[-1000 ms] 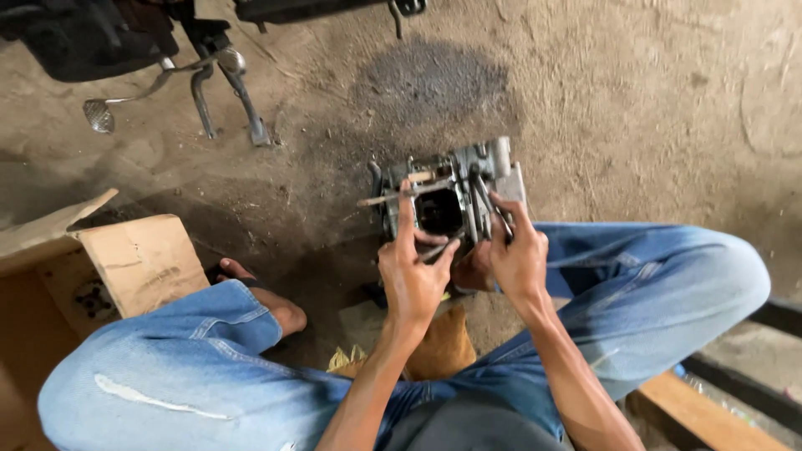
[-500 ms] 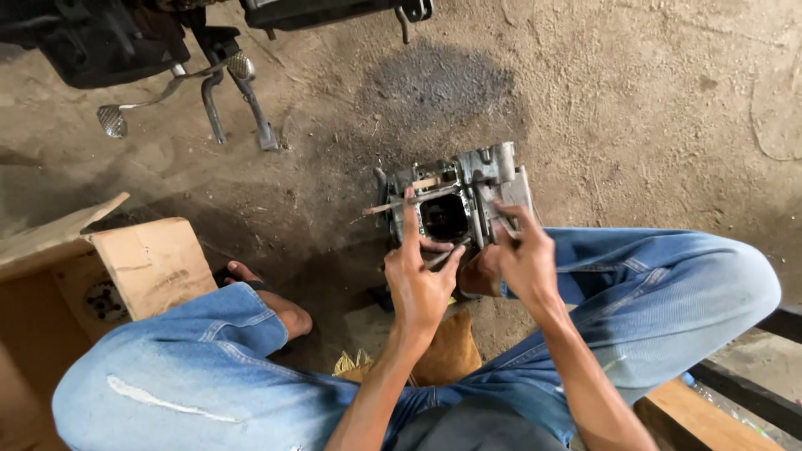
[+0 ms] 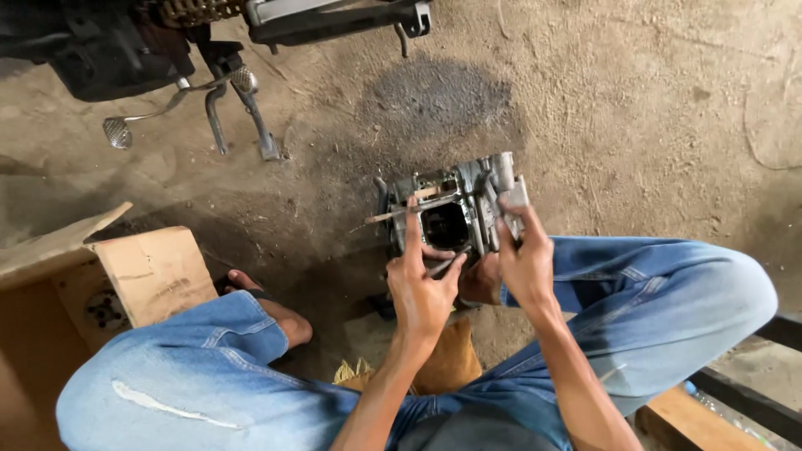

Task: The person sits on the ground of a motorcycle repair shop and works on a disassembled engine crankcase resting on the floor. They use a hand tool to pry and work at the open cylinder area of the casing, repositioning the casing between passes.

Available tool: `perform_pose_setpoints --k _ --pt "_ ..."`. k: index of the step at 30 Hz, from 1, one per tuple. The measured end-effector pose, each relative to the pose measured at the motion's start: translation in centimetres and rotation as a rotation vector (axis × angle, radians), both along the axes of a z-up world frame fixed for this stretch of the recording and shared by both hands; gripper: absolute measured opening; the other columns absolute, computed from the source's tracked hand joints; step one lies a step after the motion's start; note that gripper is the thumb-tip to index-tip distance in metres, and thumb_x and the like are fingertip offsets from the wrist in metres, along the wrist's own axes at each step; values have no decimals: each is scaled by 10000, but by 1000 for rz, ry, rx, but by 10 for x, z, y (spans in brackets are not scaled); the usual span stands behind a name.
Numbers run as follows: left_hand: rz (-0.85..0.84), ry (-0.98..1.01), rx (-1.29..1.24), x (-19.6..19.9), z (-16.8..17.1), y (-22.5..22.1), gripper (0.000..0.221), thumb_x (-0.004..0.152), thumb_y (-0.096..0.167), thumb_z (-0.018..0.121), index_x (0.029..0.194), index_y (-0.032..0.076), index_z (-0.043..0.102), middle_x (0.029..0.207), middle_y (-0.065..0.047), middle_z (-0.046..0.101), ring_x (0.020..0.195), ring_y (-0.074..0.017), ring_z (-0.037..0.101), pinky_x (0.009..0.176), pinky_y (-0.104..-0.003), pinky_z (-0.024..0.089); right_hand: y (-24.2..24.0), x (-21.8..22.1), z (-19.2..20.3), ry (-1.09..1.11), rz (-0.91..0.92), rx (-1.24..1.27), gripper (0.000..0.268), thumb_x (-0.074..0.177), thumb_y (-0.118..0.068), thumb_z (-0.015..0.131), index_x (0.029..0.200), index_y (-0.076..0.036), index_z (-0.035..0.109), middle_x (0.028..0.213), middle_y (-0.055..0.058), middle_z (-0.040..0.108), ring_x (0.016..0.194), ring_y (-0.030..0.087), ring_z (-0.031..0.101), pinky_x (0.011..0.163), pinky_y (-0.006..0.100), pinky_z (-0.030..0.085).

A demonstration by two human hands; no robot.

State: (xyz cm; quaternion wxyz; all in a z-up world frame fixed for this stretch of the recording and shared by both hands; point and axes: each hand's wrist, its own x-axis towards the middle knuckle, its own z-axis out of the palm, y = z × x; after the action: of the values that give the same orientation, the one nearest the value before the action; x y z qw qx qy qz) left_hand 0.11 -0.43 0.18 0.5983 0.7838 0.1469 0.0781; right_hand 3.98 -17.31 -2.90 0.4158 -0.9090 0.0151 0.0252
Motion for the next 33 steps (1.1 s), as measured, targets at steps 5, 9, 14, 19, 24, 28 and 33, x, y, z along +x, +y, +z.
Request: perform_pose_setpoints --k 5,9,14,19,24,28,33 --pt "-16 -12 53 -7 -4 2 1051 753 48 903 1625 76 315 725 -68 712 632 -224 706 629 -348 576 -2 -7 0 225 -144 -1 273 1034 -104 635 1307 -90 643 913 175 696 718 156 547 637 304 462" --pt "-12 11 53 -1 -3 4 1050 749 55 906 1619 86 320 724 -69 721 628 -223 713 595 -343 578 -30 -17 -18 148 -96 72 183 1035 -95 600 1199 -17 590 1056 113 706 905 114 661 656 267 571" --pt "-24 2 11 -1 -5 1 1055 761 41 885 1633 84 292 747 -67 731 662 -213 746 616 -325 602 -24 21 -4 63 -98 112 173 1096 -99 583 1226 14 573 959 153 688 847 154 624 722 287 508" --pt "-5 -7 55 5 -1 3 1069 736 43 901 1618 69 298 741 -81 738 652 -242 738 604 -343 581 -24 11 -14 168 -70 -160 167 1087 -131 603 1190 0 583 847 141 710 629 168 599 534 340 434" --pt "-30 41 44 0 3 3 1058 736 40 892 1618 65 308 759 -78 748 674 -238 758 604 -344 595 2 1 26 74 -47 -18 420 960 -90 644 1371 -55 565 846 124 734 593 84 569 483 299 456" --pt "-29 -10 62 -2 -5 2 1056 764 38 889 1628 58 282 757 -79 744 668 -246 748 633 -355 596 10 10 22 37 -27 -73 325 1000 -104 672 1319 -53 638 808 156 708 594 156 533 520 350 447" --pt "-42 36 71 1 6 6 1063 735 22 896 1617 39 303 748 -102 744 652 -275 731 635 -383 572 24 28 -1 -70 2 -288 301 1016 -121 704 1313 -88 668 874 219 720 596 359 641 557 433 466"
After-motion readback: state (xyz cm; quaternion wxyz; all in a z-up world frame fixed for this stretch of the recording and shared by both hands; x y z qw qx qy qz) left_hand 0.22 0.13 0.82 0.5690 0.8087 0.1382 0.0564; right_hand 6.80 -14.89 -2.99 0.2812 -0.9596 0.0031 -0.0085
